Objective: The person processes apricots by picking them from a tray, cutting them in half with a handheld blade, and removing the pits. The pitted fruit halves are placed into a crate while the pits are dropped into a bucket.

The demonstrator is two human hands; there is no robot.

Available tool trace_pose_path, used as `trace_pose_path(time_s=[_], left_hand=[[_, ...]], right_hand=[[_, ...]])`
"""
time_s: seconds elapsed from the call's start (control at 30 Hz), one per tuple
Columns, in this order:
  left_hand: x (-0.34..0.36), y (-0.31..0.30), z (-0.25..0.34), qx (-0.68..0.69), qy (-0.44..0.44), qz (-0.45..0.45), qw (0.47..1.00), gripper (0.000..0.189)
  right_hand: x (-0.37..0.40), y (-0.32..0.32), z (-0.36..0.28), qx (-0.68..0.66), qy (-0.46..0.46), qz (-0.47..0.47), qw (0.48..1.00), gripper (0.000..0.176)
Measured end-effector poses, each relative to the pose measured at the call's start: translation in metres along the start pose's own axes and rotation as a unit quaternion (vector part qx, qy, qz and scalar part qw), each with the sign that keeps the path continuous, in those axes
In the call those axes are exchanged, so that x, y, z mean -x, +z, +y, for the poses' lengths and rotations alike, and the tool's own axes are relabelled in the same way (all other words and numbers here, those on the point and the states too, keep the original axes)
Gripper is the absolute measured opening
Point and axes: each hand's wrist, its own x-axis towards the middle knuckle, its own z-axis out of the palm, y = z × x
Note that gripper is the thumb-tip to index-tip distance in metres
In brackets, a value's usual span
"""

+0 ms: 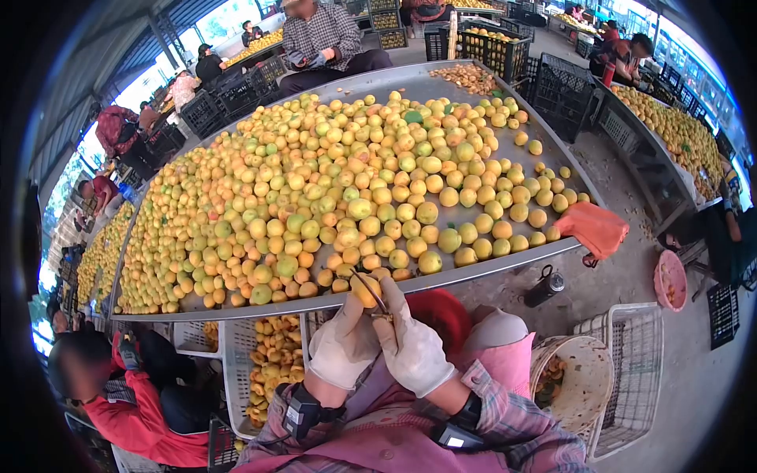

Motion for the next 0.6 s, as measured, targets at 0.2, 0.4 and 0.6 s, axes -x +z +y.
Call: trace_pose_path(time_s=[0.2, 0.4, 0.6], left_hand=[[0.002, 0.007, 0.001, -0.024, 0.013, 0.000, 1.000, 0.044], [-0.005, -0.007, -0.006, 0.007, 0.010, 0.008, 1.000, 0.043], [0.000, -0.008, -0.002, -0.233, 0.119, -0.044, 0.964, 0.052]], right_hand=[[0.002, 0.008, 0.006, 0.002, -0.026, 0.036, 0.999, 0.059], [0.002, 0.008, 0.005, 0.067, -0.031, 0.039, 0.996, 0.062], [0.000, -0.005, -0.006, 0.120, -0.062, 0.005, 0.991, 0.067]])
